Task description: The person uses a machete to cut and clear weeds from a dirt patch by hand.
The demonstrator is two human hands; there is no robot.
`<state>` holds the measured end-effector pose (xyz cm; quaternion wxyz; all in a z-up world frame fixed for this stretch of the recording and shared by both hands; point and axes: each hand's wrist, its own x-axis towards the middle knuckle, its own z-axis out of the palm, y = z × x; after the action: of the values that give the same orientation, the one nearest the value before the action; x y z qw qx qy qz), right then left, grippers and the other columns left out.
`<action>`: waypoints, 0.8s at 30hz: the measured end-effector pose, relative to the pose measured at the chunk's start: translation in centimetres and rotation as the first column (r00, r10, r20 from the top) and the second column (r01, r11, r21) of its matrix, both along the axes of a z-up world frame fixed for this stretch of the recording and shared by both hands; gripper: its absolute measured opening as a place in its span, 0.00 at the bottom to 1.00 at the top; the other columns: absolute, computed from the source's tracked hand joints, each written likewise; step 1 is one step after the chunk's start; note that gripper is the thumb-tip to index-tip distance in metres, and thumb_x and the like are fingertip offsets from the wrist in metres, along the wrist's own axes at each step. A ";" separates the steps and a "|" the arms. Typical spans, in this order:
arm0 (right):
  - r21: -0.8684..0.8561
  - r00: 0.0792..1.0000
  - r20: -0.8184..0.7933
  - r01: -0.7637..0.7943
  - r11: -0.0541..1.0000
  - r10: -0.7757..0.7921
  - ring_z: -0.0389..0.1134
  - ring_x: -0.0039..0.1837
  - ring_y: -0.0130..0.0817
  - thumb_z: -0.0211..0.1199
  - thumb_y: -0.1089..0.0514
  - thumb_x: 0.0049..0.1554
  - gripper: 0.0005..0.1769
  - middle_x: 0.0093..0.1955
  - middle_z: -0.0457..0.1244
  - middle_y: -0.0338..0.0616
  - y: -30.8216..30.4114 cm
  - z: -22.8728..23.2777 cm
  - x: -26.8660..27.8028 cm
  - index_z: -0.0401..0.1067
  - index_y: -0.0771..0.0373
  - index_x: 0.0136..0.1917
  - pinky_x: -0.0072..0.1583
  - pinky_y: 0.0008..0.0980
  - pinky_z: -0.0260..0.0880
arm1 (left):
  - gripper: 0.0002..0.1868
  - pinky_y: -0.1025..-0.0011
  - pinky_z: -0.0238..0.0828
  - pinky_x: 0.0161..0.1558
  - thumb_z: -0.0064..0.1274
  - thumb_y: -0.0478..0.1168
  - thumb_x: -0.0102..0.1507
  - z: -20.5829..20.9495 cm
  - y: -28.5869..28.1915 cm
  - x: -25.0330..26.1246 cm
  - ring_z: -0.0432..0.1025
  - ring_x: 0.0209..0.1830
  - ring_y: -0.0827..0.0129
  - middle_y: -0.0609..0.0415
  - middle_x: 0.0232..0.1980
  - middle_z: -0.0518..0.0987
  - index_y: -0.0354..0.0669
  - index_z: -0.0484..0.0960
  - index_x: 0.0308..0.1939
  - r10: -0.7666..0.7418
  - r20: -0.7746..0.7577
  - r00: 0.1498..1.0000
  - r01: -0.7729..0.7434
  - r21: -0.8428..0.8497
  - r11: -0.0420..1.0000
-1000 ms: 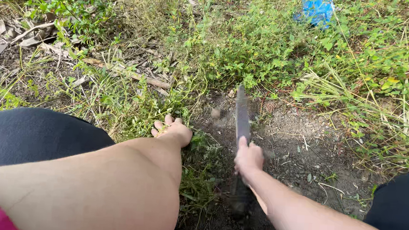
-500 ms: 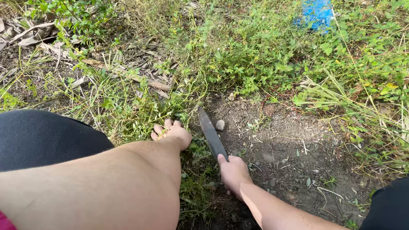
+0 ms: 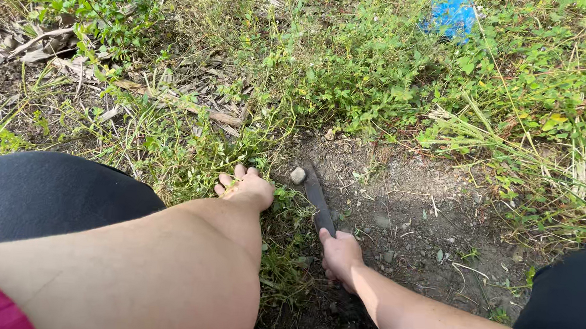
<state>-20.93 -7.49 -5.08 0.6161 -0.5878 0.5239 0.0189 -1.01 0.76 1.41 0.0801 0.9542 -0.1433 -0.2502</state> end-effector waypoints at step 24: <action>0.256 0.986 -0.003 0.165 0.953 -0.169 0.51 0.26 0.32 0.48 0.39 0.67 0.19 0.29 0.52 0.40 -2.0 -1.7 -2.2 0.58 0.56 0.55 0.32 0.39 0.59 | 0.27 0.50 0.57 0.72 0.46 0.41 0.70 -3.4 -8.5 -1.9 0.60 0.75 0.46 0.41 0.75 0.61 0.53 0.63 0.73 -0.573 0.045 0.818 0.565 0.124 0.816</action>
<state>-23.15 -9.47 -6.80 0.6909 -0.4575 0.5591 0.0284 -2.95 -7.71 -2.01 -0.0545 0.8797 -0.4118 -0.2314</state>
